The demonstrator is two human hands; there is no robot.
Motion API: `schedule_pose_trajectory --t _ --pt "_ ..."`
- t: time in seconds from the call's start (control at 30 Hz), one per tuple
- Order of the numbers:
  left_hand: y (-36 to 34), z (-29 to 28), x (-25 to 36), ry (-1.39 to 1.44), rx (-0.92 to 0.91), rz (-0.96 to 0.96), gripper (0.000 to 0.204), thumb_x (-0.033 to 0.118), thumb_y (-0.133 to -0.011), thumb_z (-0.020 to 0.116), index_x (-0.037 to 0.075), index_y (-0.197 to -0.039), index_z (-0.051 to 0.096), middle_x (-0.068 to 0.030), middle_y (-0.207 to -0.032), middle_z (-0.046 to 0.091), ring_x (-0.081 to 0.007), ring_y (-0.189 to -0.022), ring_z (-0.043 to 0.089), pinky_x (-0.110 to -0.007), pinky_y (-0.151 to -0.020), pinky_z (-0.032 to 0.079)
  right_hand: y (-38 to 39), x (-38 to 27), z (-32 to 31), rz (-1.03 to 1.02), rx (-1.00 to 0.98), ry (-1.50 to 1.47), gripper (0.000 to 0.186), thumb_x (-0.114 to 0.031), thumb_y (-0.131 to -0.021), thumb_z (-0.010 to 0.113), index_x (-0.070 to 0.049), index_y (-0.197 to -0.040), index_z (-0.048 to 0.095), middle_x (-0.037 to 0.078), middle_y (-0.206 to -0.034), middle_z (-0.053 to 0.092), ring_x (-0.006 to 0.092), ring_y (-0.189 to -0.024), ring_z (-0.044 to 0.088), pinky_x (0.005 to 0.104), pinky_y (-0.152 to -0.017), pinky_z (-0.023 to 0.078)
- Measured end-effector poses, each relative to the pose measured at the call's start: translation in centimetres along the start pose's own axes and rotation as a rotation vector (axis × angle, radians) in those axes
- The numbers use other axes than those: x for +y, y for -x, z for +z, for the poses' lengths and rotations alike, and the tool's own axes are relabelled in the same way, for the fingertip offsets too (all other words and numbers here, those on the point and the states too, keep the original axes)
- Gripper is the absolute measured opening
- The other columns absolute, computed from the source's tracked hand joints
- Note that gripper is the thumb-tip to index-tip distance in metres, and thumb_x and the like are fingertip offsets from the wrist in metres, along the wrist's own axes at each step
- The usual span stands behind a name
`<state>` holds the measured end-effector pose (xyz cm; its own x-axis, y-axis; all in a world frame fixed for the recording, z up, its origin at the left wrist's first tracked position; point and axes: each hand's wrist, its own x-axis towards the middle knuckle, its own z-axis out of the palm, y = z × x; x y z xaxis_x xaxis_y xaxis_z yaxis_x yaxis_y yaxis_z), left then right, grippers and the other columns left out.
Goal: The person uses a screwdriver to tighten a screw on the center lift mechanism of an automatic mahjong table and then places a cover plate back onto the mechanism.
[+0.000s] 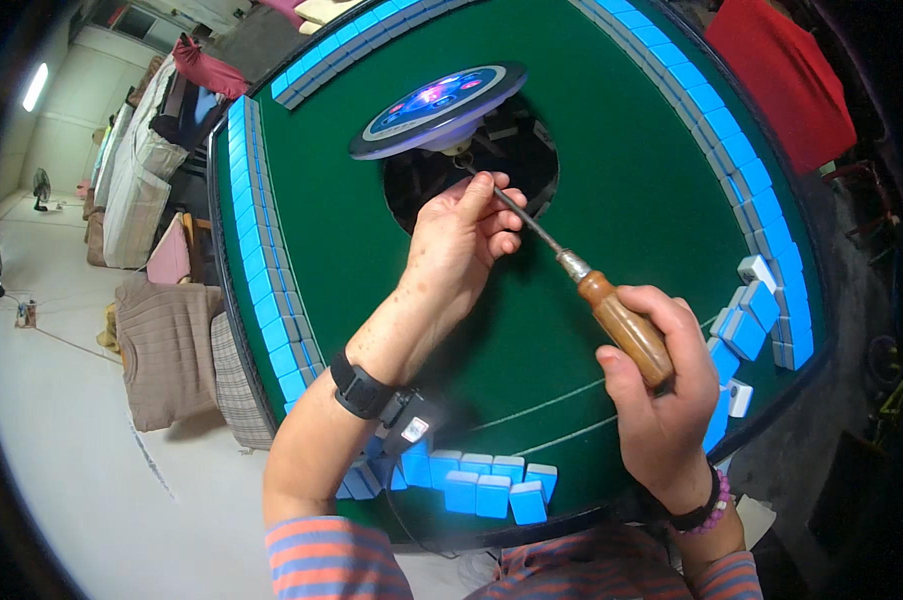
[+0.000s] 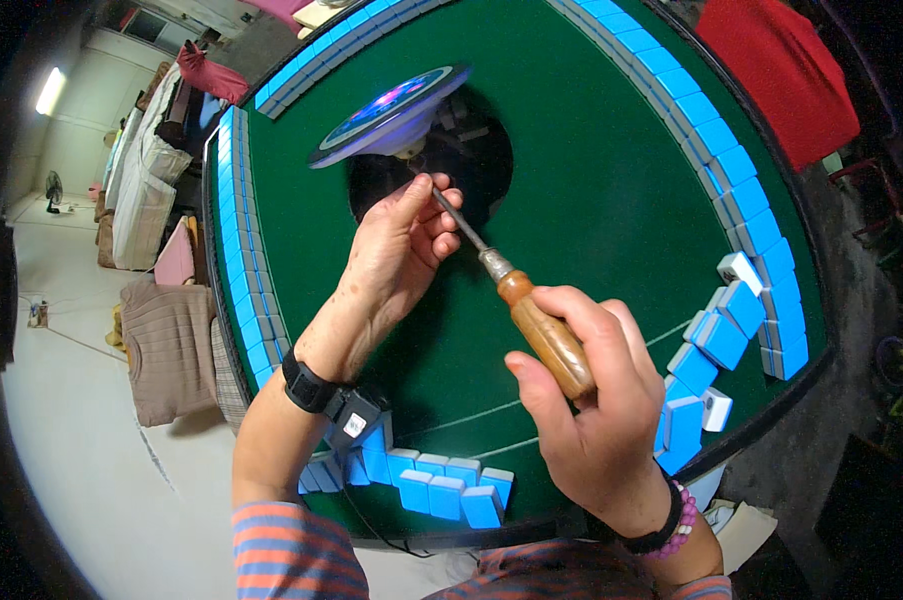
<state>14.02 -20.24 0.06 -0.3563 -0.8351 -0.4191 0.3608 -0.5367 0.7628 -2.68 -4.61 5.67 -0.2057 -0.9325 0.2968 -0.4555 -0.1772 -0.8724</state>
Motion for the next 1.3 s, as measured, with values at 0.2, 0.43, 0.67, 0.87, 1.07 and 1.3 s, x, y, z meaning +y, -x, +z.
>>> schedule_pose_trajectory --t 0.2,0.43,0.67,0.87,1.07,1.3 --pt "-1.3 0.1 -0.8 0.085 -0.004 0.061 0.026 0.026 -0.102 0.053 0.002 -0.112 0.054 -0.0080 -0.089 0.065 -0.0107 -0.067 0.059 -0.024 -0.057 0.051 0.0 0.3 1.4 -0.030 -0.021 0.133 0.039 -0.003 -0.086 0.066 0.006 -0.122 0.053 0.019 -0.103 0.061 0.0248 -0.081 0.062 0.0320 -0.071 0.050" --pt "-1.8 0.1 -1.3 0.131 -0.036 0.105 0.029 0.027 -0.103 0.052 0.000 -0.115 0.051 -0.0097 -0.087 0.064 -0.0113 -0.066 0.058 -0.024 -0.057 0.051 -0.2 -0.4 2.0 0.037 -0.005 0.191 0.037 -0.009 -0.089 0.066 0.005 -0.121 0.054 0.016 -0.102 0.061 0.0208 -0.084 0.061 0.0298 -0.073 0.050" --pt "-2.2 -0.2 -1.6 0.144 -0.053 0.108 0.031 0.028 -0.104 0.051 0.000 -0.115 0.051 -0.0107 -0.086 0.065 -0.0117 -0.064 0.058 -0.025 -0.056 0.052 -0.1 -0.3 2.6 0.094 0.019 0.162 0.035 -0.013 -0.091 0.064 0.006 -0.120 0.055 0.015 -0.102 0.060 0.0202 -0.086 0.060 0.0296 -0.077 0.048" --pt "-2.3 -0.1 -1.6 0.167 -0.065 0.124 0.028 0.026 -0.104 0.050 0.000 -0.114 0.051 -0.0108 -0.085 0.065 -0.0119 -0.062 0.058 -0.026 -0.056 0.051 -0.3 -0.8 2.9 0.085 0.033 0.194 0.034 -0.009 -0.090 0.063 0.006 -0.120 0.055 0.014 -0.099 0.059 0.0197 -0.084 0.058 0.0297 -0.076 0.047" --pt "-2.1 -0.3 -1.7 0.174 -0.051 0.118 0.026 0.024 -0.104 0.049 -0.001 -0.110 0.053 -0.0099 -0.083 0.065 -0.0118 -0.061 0.058 -0.026 -0.056 0.051 -0.4 -0.9 3.2 -0.017 0.002 0.301 0.036 -0.003 -0.083 0.067 0.005 -0.117 0.057 0.014 -0.094 0.059 0.0207 -0.076 0.055 0.0310 -0.070 0.046" --pt "-2.1 0.1 -1.6 0.196 -0.039 0.118 0.026 0.024 -0.104 0.046 -0.001 -0.107 0.055 -0.0089 -0.079 0.064 -0.0119 -0.059 0.056 -0.027 -0.054 0.048 -0.3 -1.0 3.4 -0.069 -0.003 0.316 0.038 0.001 -0.079 0.070 0.004 -0.115 0.059 0.014 -0.094 0.060 0.0215 -0.076 0.055 0.0312 -0.068 0.045"
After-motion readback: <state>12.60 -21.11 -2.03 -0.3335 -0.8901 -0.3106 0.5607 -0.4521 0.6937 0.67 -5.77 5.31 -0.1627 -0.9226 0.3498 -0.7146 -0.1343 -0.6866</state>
